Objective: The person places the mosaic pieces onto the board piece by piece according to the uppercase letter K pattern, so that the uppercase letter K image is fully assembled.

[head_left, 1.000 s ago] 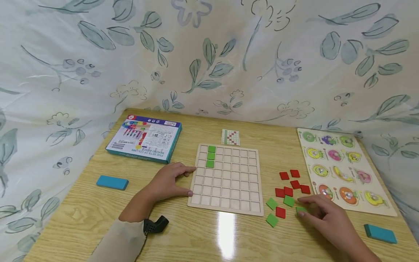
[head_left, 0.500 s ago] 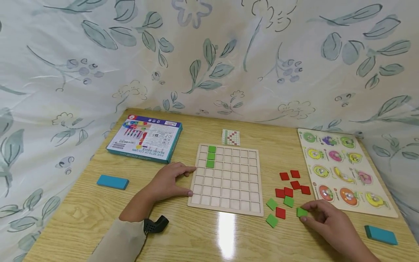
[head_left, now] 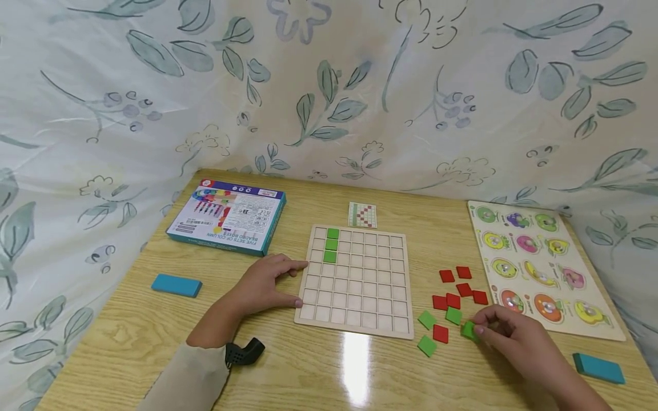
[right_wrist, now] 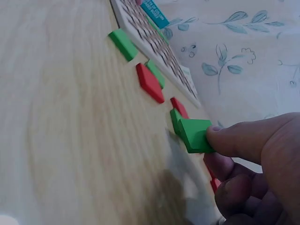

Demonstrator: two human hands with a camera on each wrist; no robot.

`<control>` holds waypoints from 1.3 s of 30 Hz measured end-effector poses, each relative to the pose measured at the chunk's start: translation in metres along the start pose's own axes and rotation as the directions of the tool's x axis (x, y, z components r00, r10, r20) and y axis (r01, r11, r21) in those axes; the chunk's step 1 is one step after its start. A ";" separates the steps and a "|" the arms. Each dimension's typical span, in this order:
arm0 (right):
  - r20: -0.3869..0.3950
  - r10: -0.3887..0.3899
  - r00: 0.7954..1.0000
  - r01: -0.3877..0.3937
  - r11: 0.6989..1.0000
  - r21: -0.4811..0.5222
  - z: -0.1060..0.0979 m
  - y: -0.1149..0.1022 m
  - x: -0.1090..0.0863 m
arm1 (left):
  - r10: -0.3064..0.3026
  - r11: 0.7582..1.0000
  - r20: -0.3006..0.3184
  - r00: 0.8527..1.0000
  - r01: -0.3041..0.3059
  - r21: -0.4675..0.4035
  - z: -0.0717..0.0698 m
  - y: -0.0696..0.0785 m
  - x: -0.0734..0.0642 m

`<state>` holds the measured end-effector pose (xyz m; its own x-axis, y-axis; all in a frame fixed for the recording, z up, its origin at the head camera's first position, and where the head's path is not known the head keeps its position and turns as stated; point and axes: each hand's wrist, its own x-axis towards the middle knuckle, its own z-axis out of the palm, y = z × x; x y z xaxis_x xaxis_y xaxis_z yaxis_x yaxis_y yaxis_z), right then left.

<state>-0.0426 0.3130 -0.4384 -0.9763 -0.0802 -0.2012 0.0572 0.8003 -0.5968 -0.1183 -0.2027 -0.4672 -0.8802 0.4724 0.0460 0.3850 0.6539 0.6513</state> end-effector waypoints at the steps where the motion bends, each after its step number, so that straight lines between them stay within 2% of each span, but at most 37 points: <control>1: 0.000 -0.009 1.000 0.009 1.000 0.005 0.000 -0.002 0.001 | -0.002 1.000 0.001 1.000 0.002 -0.001 0.000 0.000 0.000; 10: -0.021 -0.112 0.994 0.113 0.992 0.061 0.002 -0.026 0.011 | -0.005 1.000 0.007 1.000 0.005 -0.004 -0.001 0.002 0.000; 17: -0.034 -0.198 0.980 0.201 0.976 0.085 0.010 -0.038 0.023 | 0.005 1.000 0.008 1.000 -0.005 0.000 -0.001 0.002 0.001; 22: -0.027 -0.234 0.972 0.236 0.963 0.130 0.013 -0.050 0.035 | -0.004 1.000 0.008 1.000 0.004 -0.005 -0.001 0.002 0.000; 31: 0.006 -0.250 0.968 0.247 0.958 0.144 0.020 -0.071 0.056 | 0.005 1.000 0.002 1.000 -0.005 -0.004 -0.001 0.000 0.000; 39: 0.047 -0.252 0.966 0.239 0.951 0.195 0.035 -0.094 0.074 | 0.000 1.000 0.003 1.000 0.000 -0.001 0.001 0.000 0.000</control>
<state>-0.1132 0.2107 -0.4246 -0.9481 -0.3077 -0.0805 -0.1382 0.6266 -0.7670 -0.1184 -0.2025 -0.4678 -0.8794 0.4741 0.0436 0.3847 0.6536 0.6517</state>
